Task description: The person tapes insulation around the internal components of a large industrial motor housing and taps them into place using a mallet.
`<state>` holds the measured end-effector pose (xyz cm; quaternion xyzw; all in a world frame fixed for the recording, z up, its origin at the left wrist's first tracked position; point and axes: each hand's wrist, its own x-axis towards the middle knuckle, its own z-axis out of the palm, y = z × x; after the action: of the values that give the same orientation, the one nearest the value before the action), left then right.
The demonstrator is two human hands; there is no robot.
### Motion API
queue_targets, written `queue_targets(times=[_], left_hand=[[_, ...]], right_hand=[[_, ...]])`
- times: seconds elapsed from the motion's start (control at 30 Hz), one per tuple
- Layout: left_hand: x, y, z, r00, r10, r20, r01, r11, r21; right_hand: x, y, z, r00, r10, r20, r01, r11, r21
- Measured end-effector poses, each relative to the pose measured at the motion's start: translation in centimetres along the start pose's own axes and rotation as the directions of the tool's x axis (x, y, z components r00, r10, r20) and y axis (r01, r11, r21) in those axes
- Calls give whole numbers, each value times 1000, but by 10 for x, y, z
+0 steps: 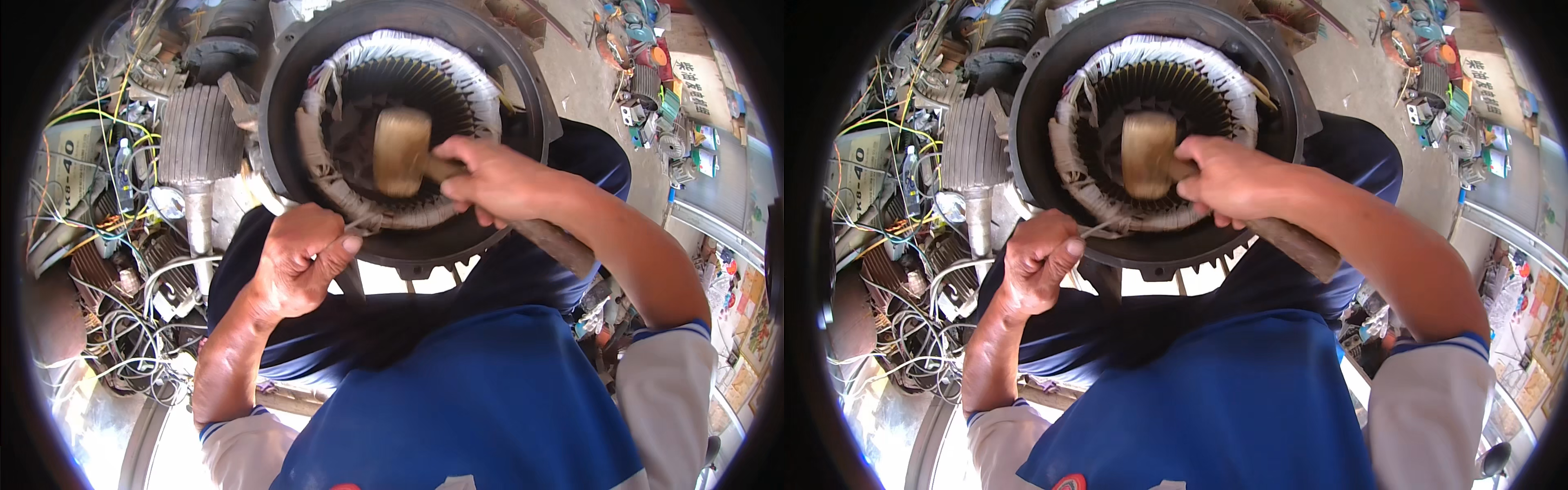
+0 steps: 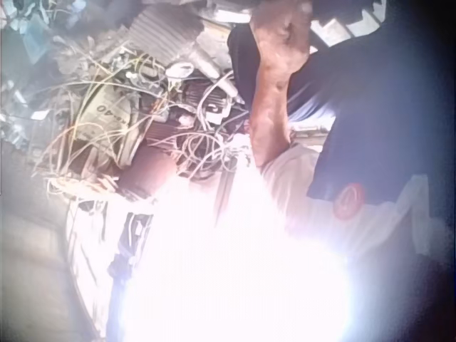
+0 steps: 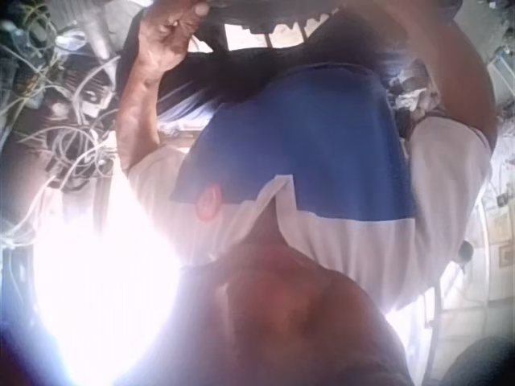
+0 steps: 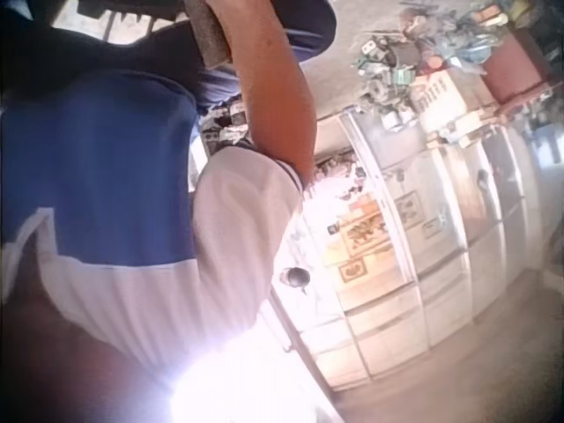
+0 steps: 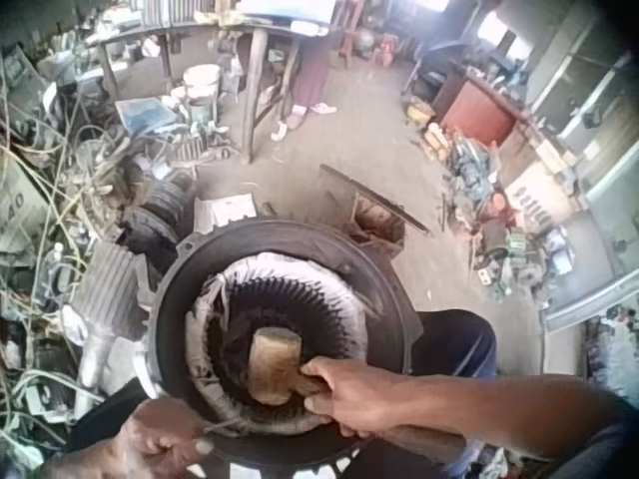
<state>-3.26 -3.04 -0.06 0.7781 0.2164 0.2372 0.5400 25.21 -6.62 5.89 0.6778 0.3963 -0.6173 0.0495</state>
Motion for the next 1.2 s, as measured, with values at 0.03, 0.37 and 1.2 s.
queue_targets(times=[0.03, 0.37, 1.2], left_hand=[[-3, -1, -1, 1000, -10, 20, 10, 1000, -14], [0, 4, 13, 976, -168, -136, 149, 979, -142], [3, -7, 3, 933, -264, -244, 249, 964, -92]], right_hand=[[-5, 0, -6, 998, -44, -53, 44, 999, -13], [-25, 22, 32, 956, -223, -189, 190, 966, -178], [-75, -6, 129, 480, -605, -636, 766, 642, -33]])
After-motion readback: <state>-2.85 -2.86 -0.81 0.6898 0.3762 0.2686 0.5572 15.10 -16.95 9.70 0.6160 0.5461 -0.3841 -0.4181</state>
